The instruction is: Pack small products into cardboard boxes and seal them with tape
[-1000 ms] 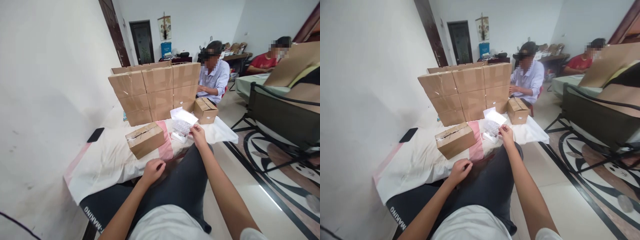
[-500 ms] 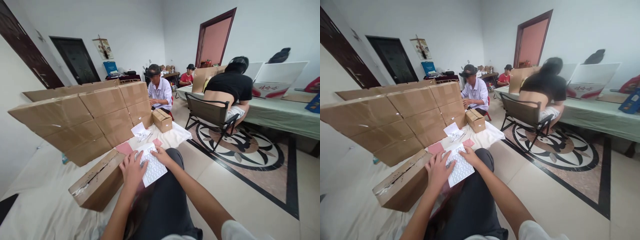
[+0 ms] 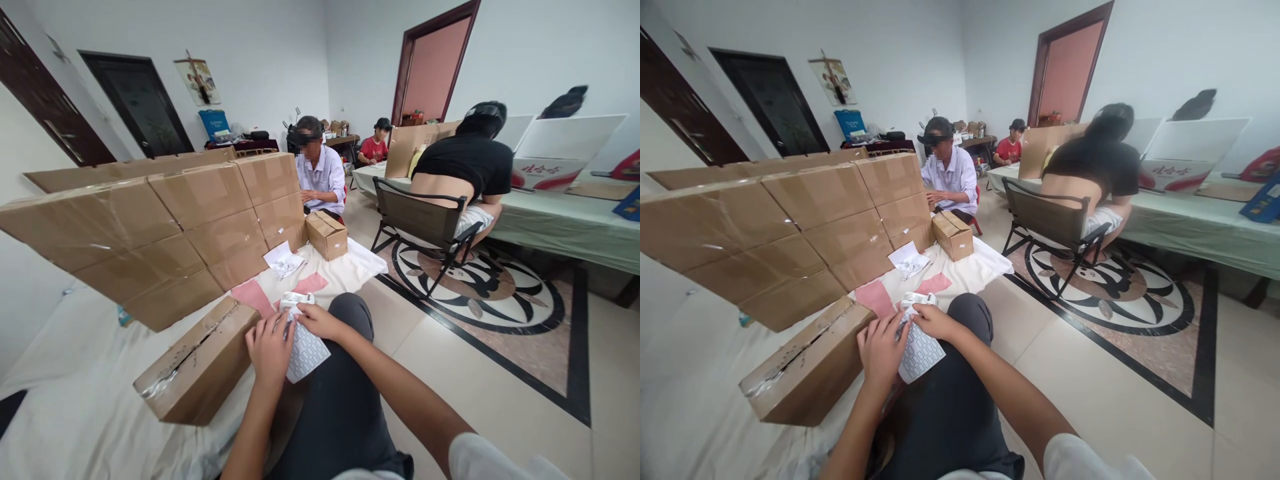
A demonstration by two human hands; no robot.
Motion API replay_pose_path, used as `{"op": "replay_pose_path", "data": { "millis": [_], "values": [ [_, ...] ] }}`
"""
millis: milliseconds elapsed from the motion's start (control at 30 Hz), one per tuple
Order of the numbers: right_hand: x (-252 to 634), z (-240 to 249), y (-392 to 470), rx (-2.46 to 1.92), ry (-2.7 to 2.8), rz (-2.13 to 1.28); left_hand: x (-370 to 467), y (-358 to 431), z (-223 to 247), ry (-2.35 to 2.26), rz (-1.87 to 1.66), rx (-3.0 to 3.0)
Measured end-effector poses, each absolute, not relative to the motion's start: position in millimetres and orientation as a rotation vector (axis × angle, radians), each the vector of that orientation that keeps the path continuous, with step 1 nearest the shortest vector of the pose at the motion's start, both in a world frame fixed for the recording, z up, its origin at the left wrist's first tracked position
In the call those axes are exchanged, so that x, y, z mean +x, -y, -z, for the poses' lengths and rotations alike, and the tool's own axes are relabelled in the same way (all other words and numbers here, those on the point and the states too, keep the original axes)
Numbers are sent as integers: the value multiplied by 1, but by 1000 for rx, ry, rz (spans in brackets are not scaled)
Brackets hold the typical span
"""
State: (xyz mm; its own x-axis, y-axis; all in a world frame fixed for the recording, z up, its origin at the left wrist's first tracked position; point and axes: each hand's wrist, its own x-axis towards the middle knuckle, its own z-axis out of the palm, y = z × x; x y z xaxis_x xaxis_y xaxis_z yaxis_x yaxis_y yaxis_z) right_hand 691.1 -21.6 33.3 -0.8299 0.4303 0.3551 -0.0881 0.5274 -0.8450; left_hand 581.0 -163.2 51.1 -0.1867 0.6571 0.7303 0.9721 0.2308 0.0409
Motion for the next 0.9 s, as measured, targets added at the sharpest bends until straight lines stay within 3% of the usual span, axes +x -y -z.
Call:
{"op": "replay_pose_path", "data": {
  "millis": [900],
  "values": [
    [695, -41, 24, -345, 2209, -1095, 604, 162, -34, 1836, 763, -1503]
  ]
}}
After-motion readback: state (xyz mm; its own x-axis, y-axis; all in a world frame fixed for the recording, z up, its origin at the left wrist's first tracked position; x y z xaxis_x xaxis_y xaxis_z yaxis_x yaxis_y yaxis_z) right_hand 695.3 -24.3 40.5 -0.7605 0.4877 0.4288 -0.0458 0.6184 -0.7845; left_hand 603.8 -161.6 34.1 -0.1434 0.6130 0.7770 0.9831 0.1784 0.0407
